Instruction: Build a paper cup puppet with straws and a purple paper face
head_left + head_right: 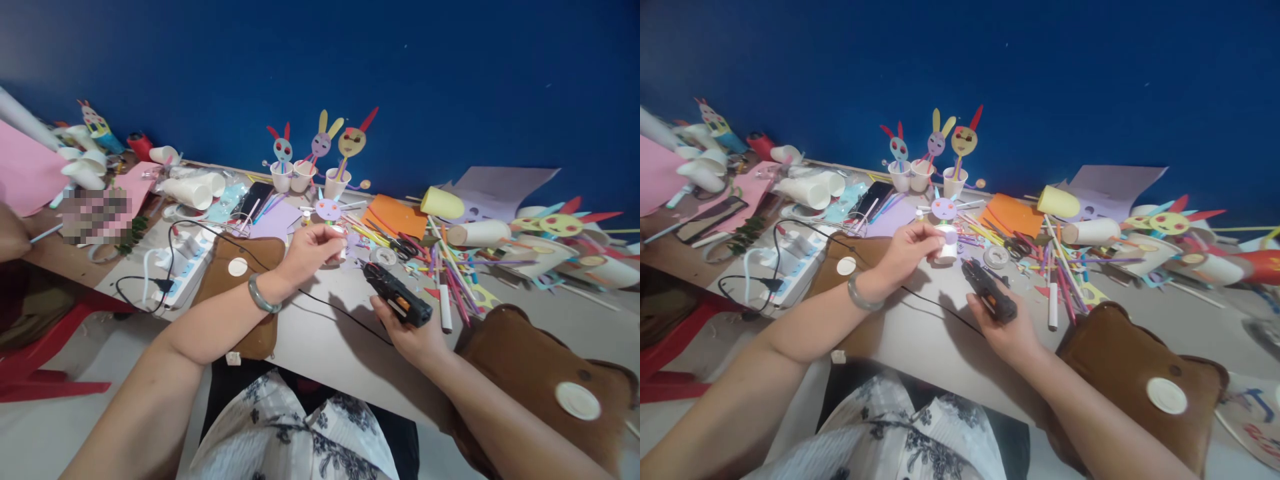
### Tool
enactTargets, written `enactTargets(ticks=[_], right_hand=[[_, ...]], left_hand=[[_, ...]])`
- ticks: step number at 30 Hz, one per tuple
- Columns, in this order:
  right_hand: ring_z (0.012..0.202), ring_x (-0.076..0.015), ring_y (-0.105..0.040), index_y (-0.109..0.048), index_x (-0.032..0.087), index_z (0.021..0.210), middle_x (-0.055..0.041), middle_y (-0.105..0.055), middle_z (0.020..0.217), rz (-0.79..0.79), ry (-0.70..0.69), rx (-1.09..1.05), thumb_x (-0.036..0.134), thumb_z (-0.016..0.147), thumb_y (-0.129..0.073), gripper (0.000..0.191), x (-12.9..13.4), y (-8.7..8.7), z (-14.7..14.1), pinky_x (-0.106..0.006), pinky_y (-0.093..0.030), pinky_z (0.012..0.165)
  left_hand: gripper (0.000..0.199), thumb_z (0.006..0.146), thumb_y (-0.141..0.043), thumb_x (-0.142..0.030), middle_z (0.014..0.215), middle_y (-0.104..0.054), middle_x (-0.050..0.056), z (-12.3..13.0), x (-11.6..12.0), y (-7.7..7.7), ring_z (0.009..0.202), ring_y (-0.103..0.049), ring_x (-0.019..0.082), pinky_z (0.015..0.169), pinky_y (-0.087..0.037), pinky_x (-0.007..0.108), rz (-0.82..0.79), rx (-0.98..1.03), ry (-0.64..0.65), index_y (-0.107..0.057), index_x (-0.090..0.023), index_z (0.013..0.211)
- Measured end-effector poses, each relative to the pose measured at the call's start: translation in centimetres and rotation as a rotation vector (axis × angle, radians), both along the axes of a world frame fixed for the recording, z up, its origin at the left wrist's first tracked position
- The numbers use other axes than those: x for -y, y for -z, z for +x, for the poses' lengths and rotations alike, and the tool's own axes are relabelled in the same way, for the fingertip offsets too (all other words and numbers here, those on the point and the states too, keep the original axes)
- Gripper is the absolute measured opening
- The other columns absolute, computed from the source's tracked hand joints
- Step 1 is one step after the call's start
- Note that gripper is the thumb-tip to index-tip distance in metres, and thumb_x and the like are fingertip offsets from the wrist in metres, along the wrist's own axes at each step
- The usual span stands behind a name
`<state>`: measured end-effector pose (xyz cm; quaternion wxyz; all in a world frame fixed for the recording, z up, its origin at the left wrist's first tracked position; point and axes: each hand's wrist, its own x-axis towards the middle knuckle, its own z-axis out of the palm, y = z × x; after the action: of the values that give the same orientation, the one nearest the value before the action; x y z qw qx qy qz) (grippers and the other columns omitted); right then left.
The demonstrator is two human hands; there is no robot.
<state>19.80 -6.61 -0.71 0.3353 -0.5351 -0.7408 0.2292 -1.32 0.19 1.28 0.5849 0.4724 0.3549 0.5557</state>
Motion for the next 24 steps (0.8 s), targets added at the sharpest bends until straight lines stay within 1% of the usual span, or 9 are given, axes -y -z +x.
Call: enactTargets(ticks=[3,5,8,10,13,16,19,21,24], right_hand=[[0.058,-0.0209,-0.057,-0.052,0.025,0.086,-0.0027,-0.063,0.067,-0.098,-0.023,0.17,0.05,0.089,-0.057,0.026,-0.1,0.2,-0.2,-0.033,-0.043,0.056],[0.064,-0.0236,-0.062,-0.052,0.024,0.097,-0.0052,-0.068,0.076,-0.174,-0.055,0.295,0.048,0.089,-0.056,0.026,-0.1,0.4,-0.4,-0.034,-0.043,0.058],[0.078,-0.0286,-0.07,-0.05,0.02,0.116,-0.0111,-0.075,0.095,-0.234,-0.069,0.442,0.042,0.09,-0.053,0.034,0.0,0.9,-1.2,-0.036,-0.045,0.065],[0.085,-0.0305,-0.072,-0.049,0.019,0.122,-0.0134,-0.075,0.102,-0.244,-0.074,0.519,0.041,0.09,-0.053,0.039,0.3,1.2,-1.7,-0.037,-0.046,0.067],[0.09,-0.0305,-0.072,-0.052,0.018,0.121,-0.0134,-0.074,0.104,-0.237,-0.145,0.581,0.045,0.09,-0.057,0.041,0.8,1.0,-2.2,-0.037,-0.048,0.07],[0.086,-0.0274,-0.07,-0.06,0.021,0.106,-0.0114,-0.073,0.103,-0.195,-0.214,0.62,0.055,0.089,-0.06,0.038,0.5,-0.1,-2.1,-0.035,-0.048,0.069],[0.075,-0.0239,-0.068,-0.065,0.023,0.097,-0.0089,-0.073,0.098,-0.075,-0.167,0.62,0.059,0.091,-0.057,0.037,-1.5,-1.6,-2.0,-0.034,-0.046,0.063],[0.076,-0.0241,-0.067,-0.066,0.022,0.097,-0.01,-0.073,0.096,0.007,-0.16,0.569,0.056,0.091,-0.057,0.036,-3.9,-2.3,-2.3,-0.035,-0.047,0.066],[0.079,-0.025,-0.066,-0.068,0.02,0.098,-0.0121,-0.071,0.098,0.083,-0.149,0.456,0.047,0.089,-0.06,0.03,-8.3,-2.6,-3.4,-0.037,-0.05,0.071]], left_hand=[[0.015,0.073,-0.076,-0.019,0.052,-0.056,-0.006,-1.0,-1.3,-0.6,0.048,-0.048,0.005,0.05,-0.037,0.02,-0.011,0.046,-0.137,-0.062,-0.016,0.069],[0.016,0.074,-0.075,-0.017,0.051,-0.055,-0.006,-1.8,-2.1,-0.9,0.047,-0.047,0.004,0.049,-0.035,0.02,-0.005,0.081,-0.215,-0.06,-0.016,0.068],[0.013,0.077,-0.072,-0.015,0.051,-0.054,-0.007,-2.9,-3.1,-1.2,0.046,-0.046,0.003,0.048,-0.032,0.019,-0.02,0.119,-0.279,-0.061,-0.017,0.07],[0.011,0.078,-0.07,-0.015,0.051,-0.054,-0.006,-3.5,-3.6,-1.2,0.046,-0.046,0.003,0.047,-0.03,0.019,-0.062,0.148,-0.305,-0.061,-0.016,0.071],[0.013,0.079,-0.069,-0.015,0.05,-0.053,-0.007,-4.1,-4.1,-1.2,0.045,-0.044,0.003,0.047,-0.03,0.018,-0.106,0.187,-0.312,-0.06,-0.016,0.071],[0.014,0.08,-0.07,-0.016,0.05,-0.051,-0.007,-4.4,-4.3,-1.3,0.045,-0.044,0.003,0.047,-0.03,0.018,-0.12,0.211,-0.318,-0.059,-0.017,0.071],[0.015,0.079,-0.071,-0.016,0.051,-0.052,-0.007,-4.5,-4.3,-1.4,0.046,-0.045,0.003,0.047,-0.029,0.018,-0.115,0.233,-0.329,-0.058,-0.017,0.07],[0.015,0.078,-0.071,-0.016,0.051,-0.052,-0.007,-4.6,-4.3,-1.5,0.045,-0.044,0.003,0.047,-0.029,0.018,-0.112,0.24,-0.324,-0.058,-0.017,0.07],[0.012,0.079,-0.068,-0.014,0.049,-0.052,-0.007,-4.6,-4.3,-1.4,0.044,-0.043,0.003,0.047,-0.029,0.018,-0.129,0.224,-0.287,-0.059,-0.016,0.071]])
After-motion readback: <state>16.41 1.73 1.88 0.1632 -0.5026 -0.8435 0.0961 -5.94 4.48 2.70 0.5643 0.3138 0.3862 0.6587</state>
